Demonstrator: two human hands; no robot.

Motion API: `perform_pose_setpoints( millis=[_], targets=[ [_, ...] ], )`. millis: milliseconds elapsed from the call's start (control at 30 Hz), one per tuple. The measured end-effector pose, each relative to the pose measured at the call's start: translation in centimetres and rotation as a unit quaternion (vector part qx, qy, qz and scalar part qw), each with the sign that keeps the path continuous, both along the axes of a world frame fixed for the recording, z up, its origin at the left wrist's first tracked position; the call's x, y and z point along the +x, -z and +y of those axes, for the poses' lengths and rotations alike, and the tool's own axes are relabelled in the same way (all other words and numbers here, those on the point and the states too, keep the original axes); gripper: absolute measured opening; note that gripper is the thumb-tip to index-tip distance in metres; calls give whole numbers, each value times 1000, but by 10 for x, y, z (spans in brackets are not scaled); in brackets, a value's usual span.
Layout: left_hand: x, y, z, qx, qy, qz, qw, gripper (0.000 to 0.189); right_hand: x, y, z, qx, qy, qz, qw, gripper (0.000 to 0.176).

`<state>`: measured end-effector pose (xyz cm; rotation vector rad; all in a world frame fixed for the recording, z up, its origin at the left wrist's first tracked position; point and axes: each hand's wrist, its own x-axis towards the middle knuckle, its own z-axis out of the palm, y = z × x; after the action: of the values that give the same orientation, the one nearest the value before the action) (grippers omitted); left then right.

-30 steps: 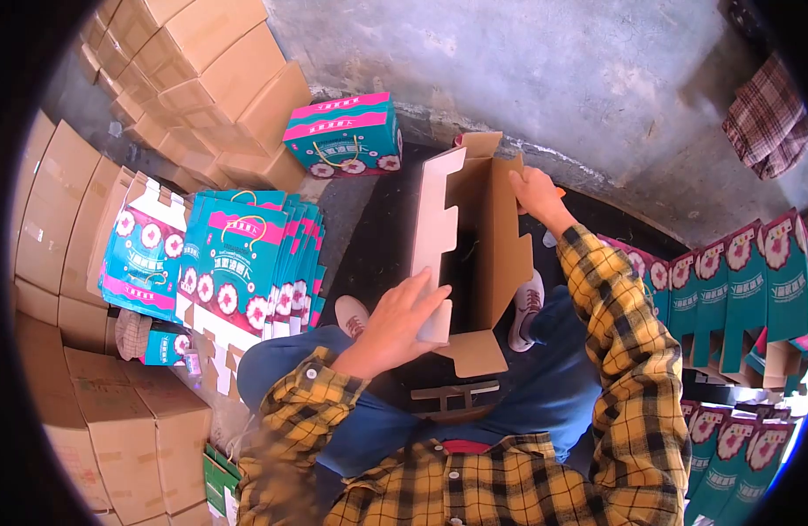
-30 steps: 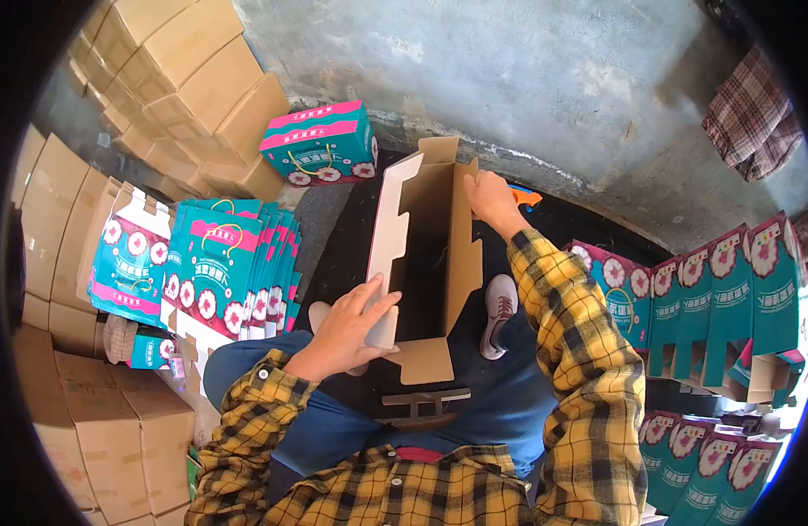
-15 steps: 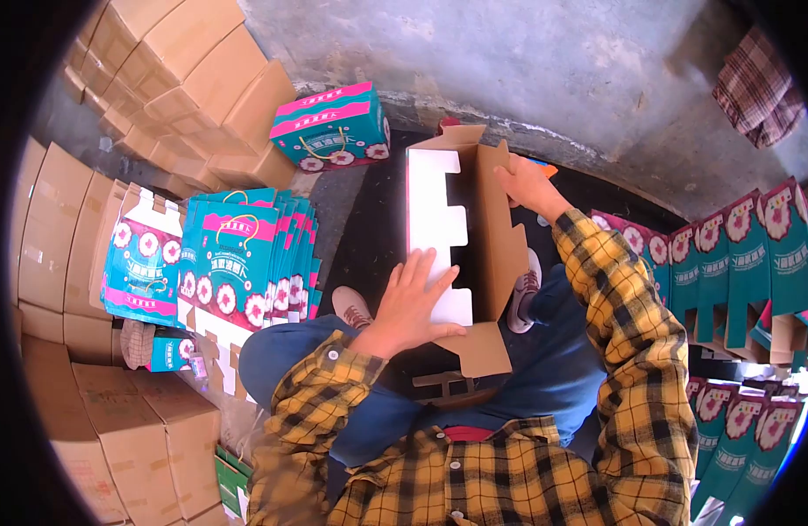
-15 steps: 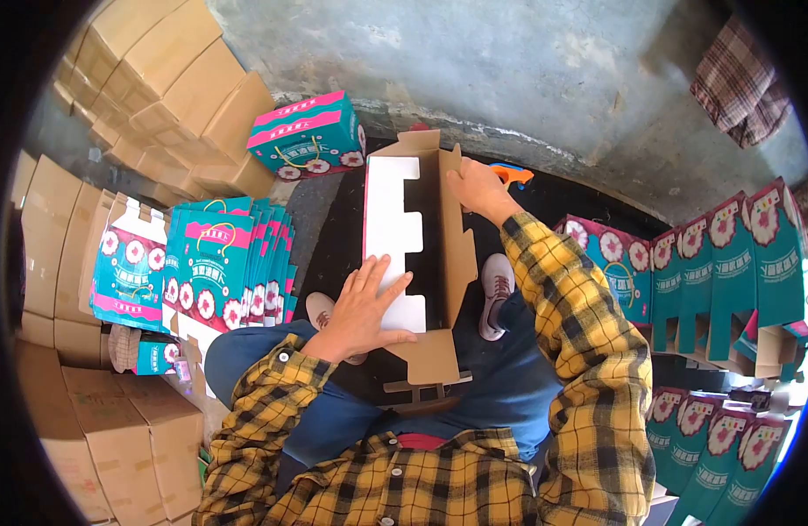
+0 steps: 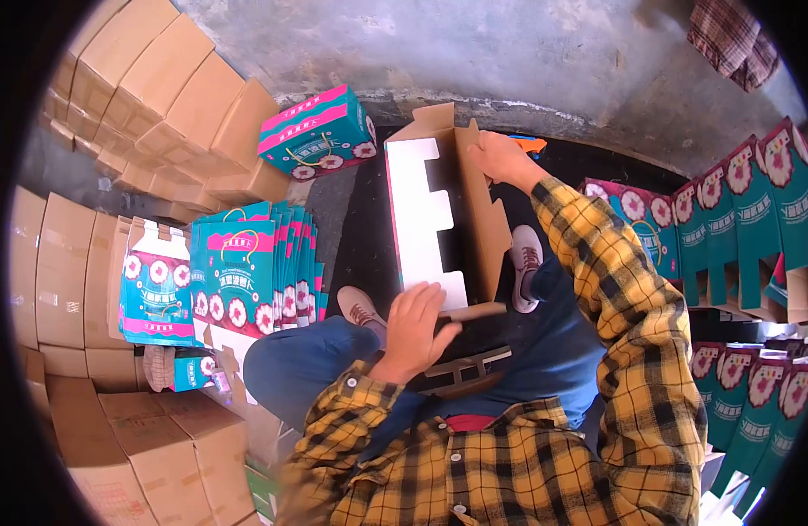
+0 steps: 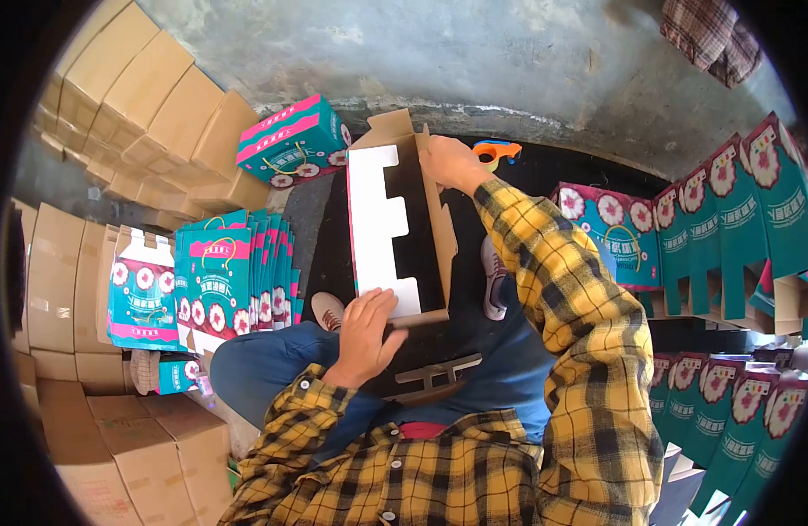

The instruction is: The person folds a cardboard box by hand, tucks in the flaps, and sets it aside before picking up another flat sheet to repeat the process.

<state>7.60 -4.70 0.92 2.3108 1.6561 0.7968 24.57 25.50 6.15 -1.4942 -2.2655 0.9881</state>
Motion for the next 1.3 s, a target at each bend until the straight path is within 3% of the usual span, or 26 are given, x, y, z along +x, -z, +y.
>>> perform_pose_setpoints(
  millis=[67,133,167,200,267,333,467,533,600,667,700,833,900,933,1067,1133,1200,1267,1300],
  targets=[
    [15,4,11,19,-40,2,999,49,1,0,2,-32,-8,-1,999,36],
    [26,1,22,-67,-157,-12,985,48,2,-1,0,-35,0,15,999,36],
    [32,2,26,-34,-172,1,984,46,3,-1,-1,-40,7,30,999,36],
    [37,8,30,-34,-171,1,985,46,3,0,-1,-39,8,30,999,36],
    [45,20,36,84,-108,119,983,44,3,2,1,-43,15,30,999,36],
    [66,12,34,34,-73,74,994,48,2,4,1,-46,14,32,998,35],
    [79,8,46,-1,-99,34,994,53,-3,8,0,-30,6,52,998,34],
    [80,15,50,-12,-113,38,993,54,0,7,-1,-10,0,41,999,40],
    [73,21,44,-7,-123,65,990,55,-1,11,5,-66,35,95,993,54],
    [56,20,31,-10,-126,64,990,53,-1,44,28,173,90,95,976,68],
    [43,20,23,-28,-112,54,992,53,6,20,17,153,122,147,970,73],
    [-34,16,4,-51,-50,79,994,44,17,32,28,86,107,203,970,84],
    [-77,11,1,-66,-34,88,993,42,13,23,13,-67,1,191,979,90],
    [-95,5,1,-75,-20,94,993,42,8,25,13,-51,-69,163,983,93],
    [-116,-1,6,-92,-31,118,988,40,6,26,-5,-30,-160,44,986,92],
    [-116,-1,14,-201,-210,-49,956,42,-1,29,-9,24,-160,19,987,94],
    [-116,14,20,-250,-257,-48,932,49,0,26,-9,22,-165,5,986,89],
    [-95,18,25,-88,-314,-240,914,58,0,29,-9,20,-170,-7,985,84],
    [-89,18,29,-9,-318,-238,918,64,0,35,-10,89,-180,-5,980,78]
  ],
)
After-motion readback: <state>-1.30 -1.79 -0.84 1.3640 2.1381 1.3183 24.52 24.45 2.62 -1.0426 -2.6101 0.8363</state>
